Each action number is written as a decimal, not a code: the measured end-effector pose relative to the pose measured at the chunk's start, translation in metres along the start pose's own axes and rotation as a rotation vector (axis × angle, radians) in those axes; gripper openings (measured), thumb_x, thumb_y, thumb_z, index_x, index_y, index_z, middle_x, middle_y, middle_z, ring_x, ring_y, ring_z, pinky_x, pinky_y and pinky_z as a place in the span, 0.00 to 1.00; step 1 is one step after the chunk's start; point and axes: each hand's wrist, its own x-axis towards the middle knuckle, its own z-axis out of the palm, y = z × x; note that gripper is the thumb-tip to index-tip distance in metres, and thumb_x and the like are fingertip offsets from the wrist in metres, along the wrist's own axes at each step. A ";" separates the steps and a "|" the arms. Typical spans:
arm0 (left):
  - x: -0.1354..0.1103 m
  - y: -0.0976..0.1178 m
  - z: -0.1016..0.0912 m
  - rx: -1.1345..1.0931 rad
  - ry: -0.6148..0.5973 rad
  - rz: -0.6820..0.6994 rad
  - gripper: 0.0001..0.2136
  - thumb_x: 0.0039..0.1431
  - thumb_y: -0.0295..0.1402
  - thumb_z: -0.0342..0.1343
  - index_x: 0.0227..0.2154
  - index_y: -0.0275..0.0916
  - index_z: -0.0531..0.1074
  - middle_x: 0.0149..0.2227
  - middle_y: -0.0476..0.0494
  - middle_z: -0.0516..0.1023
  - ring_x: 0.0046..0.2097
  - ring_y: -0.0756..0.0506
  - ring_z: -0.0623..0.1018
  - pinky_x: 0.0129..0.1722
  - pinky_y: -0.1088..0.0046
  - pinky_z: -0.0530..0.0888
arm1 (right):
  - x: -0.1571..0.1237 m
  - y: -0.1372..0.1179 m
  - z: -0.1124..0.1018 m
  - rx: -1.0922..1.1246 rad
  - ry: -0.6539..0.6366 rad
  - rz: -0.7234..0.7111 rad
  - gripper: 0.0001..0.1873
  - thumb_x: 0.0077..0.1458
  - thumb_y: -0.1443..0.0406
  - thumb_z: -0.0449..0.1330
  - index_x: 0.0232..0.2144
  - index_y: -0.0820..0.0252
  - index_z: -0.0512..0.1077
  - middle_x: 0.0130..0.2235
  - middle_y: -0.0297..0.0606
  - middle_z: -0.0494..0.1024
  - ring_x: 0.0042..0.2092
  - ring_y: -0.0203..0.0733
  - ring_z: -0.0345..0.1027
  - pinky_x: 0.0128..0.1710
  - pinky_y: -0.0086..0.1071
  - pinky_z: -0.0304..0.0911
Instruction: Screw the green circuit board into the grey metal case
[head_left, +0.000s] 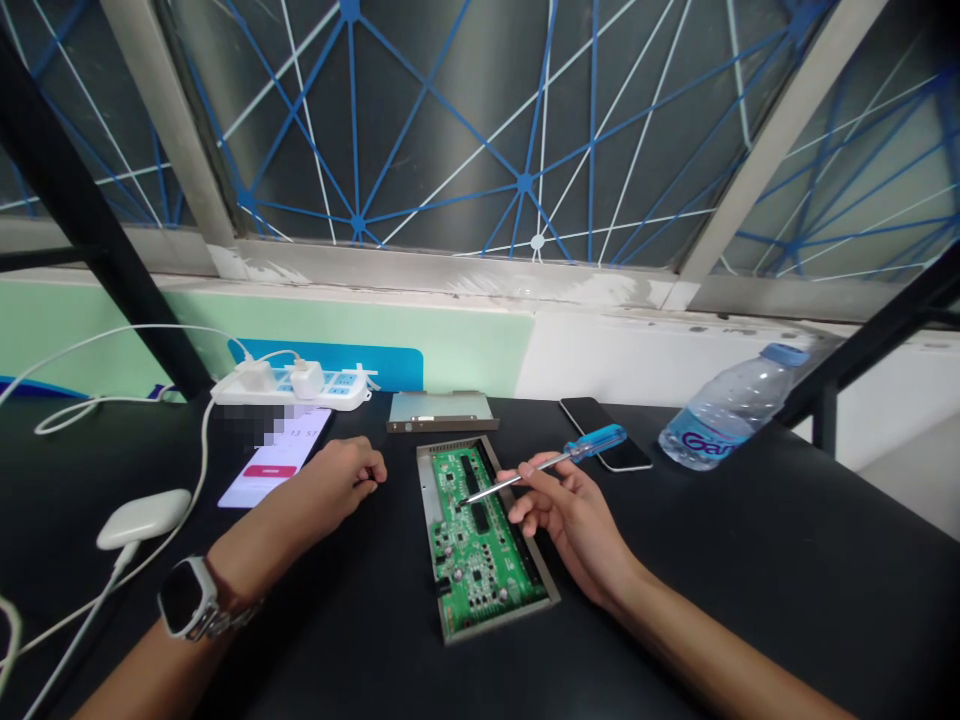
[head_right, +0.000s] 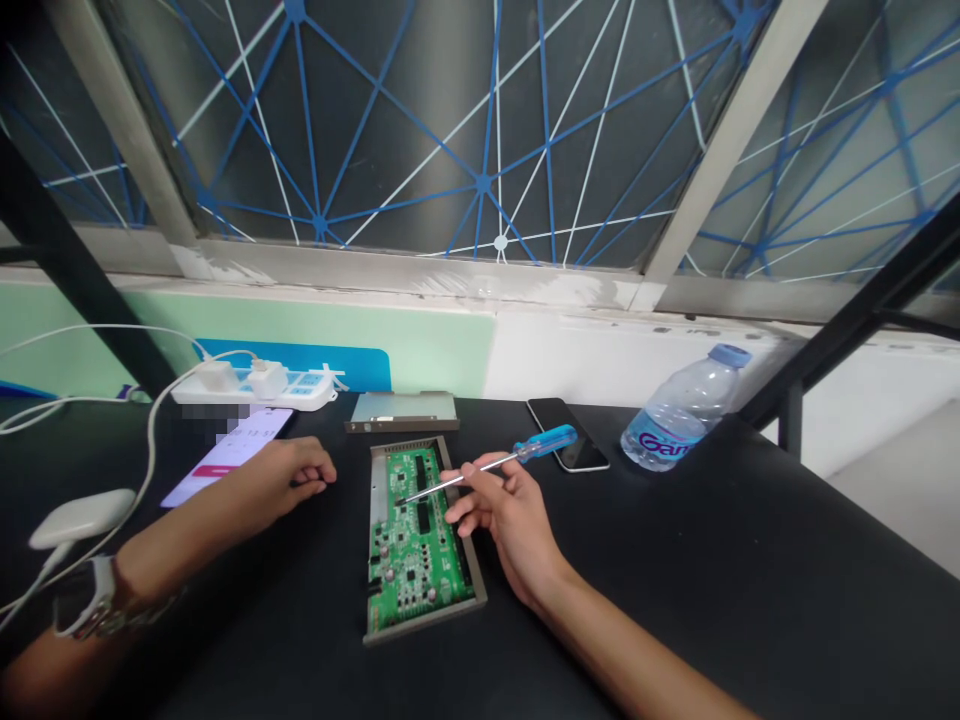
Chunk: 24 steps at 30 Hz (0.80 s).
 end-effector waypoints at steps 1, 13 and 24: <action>0.000 0.000 0.000 0.000 -0.007 -0.002 0.09 0.49 0.23 0.51 0.26 0.38 0.76 0.31 0.44 0.76 0.30 0.48 0.76 0.32 0.74 0.73 | 0.000 0.000 0.000 -0.001 0.000 0.001 0.17 0.49 0.60 0.70 0.33 0.59 0.66 0.37 0.41 0.82 0.23 0.35 0.73 0.19 0.25 0.64; 0.005 0.024 -0.003 -0.040 0.154 0.190 0.09 0.64 0.31 0.50 0.42 0.40 0.74 0.44 0.42 0.76 0.47 0.44 0.76 0.49 0.64 0.72 | 0.001 0.001 0.000 -0.008 -0.017 -0.050 0.18 0.50 0.58 0.69 0.34 0.57 0.64 0.33 0.38 0.81 0.27 0.40 0.75 0.18 0.26 0.65; 0.048 0.030 0.027 -0.045 0.123 0.239 0.12 0.64 0.27 0.46 0.40 0.40 0.76 0.41 0.42 0.77 0.45 0.43 0.75 0.47 0.65 0.70 | 0.003 -0.002 0.001 -0.116 -0.067 -0.219 0.15 0.58 0.57 0.62 0.35 0.52 0.58 0.27 0.28 0.75 0.24 0.39 0.73 0.20 0.30 0.69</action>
